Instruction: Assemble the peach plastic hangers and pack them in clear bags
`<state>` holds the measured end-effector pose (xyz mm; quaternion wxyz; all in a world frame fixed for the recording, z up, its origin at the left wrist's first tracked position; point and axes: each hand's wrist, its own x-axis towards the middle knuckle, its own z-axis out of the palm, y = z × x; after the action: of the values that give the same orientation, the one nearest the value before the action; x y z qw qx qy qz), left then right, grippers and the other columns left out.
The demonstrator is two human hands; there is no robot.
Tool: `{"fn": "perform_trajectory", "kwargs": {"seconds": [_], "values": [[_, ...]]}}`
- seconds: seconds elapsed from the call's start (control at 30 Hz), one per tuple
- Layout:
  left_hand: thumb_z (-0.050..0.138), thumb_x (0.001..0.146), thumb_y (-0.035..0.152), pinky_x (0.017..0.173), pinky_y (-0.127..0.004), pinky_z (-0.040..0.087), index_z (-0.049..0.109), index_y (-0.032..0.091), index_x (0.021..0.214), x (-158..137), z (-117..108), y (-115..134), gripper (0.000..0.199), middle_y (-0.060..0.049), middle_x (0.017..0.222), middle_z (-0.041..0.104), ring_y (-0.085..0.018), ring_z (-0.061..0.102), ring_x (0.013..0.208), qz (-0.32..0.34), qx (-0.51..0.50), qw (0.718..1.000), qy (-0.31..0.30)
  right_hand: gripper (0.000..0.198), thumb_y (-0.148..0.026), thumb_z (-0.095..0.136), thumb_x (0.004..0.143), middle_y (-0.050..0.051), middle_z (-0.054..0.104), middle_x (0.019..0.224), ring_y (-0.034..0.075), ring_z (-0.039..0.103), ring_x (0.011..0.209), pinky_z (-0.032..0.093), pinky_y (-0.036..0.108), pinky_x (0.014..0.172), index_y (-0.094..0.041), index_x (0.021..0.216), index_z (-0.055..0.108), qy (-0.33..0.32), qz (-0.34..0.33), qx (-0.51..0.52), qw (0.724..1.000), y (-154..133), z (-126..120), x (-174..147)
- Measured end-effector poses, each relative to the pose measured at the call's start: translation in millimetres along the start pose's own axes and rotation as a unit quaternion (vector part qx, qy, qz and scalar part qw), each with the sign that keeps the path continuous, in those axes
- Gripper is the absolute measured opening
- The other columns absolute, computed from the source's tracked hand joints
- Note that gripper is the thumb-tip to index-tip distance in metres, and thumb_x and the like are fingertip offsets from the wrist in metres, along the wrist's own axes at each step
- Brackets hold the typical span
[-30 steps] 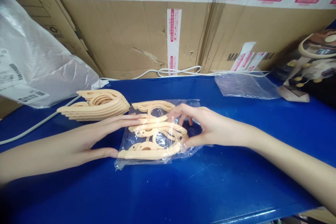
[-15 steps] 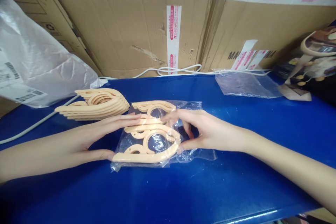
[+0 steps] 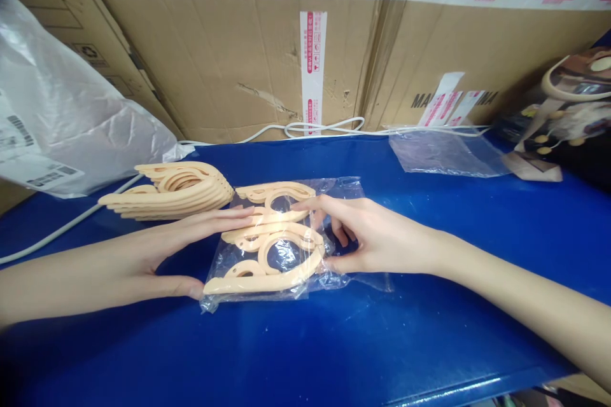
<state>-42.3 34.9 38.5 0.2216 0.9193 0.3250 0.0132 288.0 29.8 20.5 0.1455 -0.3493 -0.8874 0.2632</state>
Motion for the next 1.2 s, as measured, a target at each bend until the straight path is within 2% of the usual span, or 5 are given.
{"fn": "perform_trajectory", "kwargs": {"seconds": [0.23, 0.47, 0.57, 0.77, 1.2], "values": [[0.059, 0.091, 0.046, 0.119, -0.048, 0.027, 0.021, 0.042, 0.151, 0.1, 5.1, -2.5, 0.071, 0.003, 0.161, 0.025, -0.026, 0.025, 0.147, -0.004, -0.001, 1.000, 0.005, 0.065, -0.038, 0.075, 0.079, -0.002, 0.063, 0.085, 0.011, 0.057, 0.068, 0.048, 0.023, 0.060, -0.024, 0.137, 0.048, -0.026, -0.005, 0.064, 0.998, 5.3, -8.0, 0.3], [0.055, 0.094, 0.028, 0.120, -0.045, 0.027, 0.022, 0.045, 0.151, -5.9, 2.8, 4.9, 0.068, 0.008, 0.160, 0.025, -0.025, 0.028, 0.146, 0.021, 0.026, 0.999, 0.028, 0.065, -0.030, 0.054, 0.097, 0.005, 0.068, 0.096, 0.010, 0.060, 0.072, 0.052, 0.025, 0.065, -0.022, 0.152, 0.020, -0.066, 0.046, 0.301, 0.950, 11.2, -22.5, -2.0], [0.048, 0.095, 0.023, 0.118, -0.041, 0.032, 0.023, 0.043, 0.151, -4.4, 0.4, 14.7, 0.065, 0.008, 0.159, 0.029, -0.024, 0.033, 0.144, 0.027, 0.039, 0.998, 0.042, 0.068, -0.030, 0.059, 0.094, 0.004, 0.068, 0.090, 0.013, 0.063, 0.076, 0.051, 0.024, 0.063, -0.023, 0.151, 0.023, -0.086, 0.077, 0.296, 0.948, 5.7, -20.8, -1.9], [0.059, 0.089, 0.051, 0.115, -0.047, 0.036, 0.030, 0.039, 0.150, -4.2, 7.5, 20.9, 0.068, 0.004, 0.159, 0.028, -0.029, 0.032, 0.144, -0.006, 0.034, 0.999, 0.013, 0.084, -0.028, 0.073, 0.083, -0.002, 0.067, 0.082, 0.011, 0.063, 0.068, 0.052, 0.023, 0.062, -0.028, 0.152, 0.025, -0.115, 0.128, 0.271, 0.947, 2.4, -18.5, -3.4], [0.055, 0.091, 0.049, 0.114, -0.048, 0.038, 0.039, 0.032, 0.146, 3.1, 13.3, 23.4, 0.059, -0.002, 0.156, 0.036, -0.030, 0.040, 0.139, 0.014, 0.080, 0.996, 0.048, 0.083, -0.025, 0.072, 0.083, 0.001, 0.070, 0.087, 0.015, 0.068, 0.079, 0.056, 0.026, 0.069, -0.024, 0.152, 0.025, -0.072, 0.104, 0.295, 0.947, 6.7, -32.2, -2.7]]}}
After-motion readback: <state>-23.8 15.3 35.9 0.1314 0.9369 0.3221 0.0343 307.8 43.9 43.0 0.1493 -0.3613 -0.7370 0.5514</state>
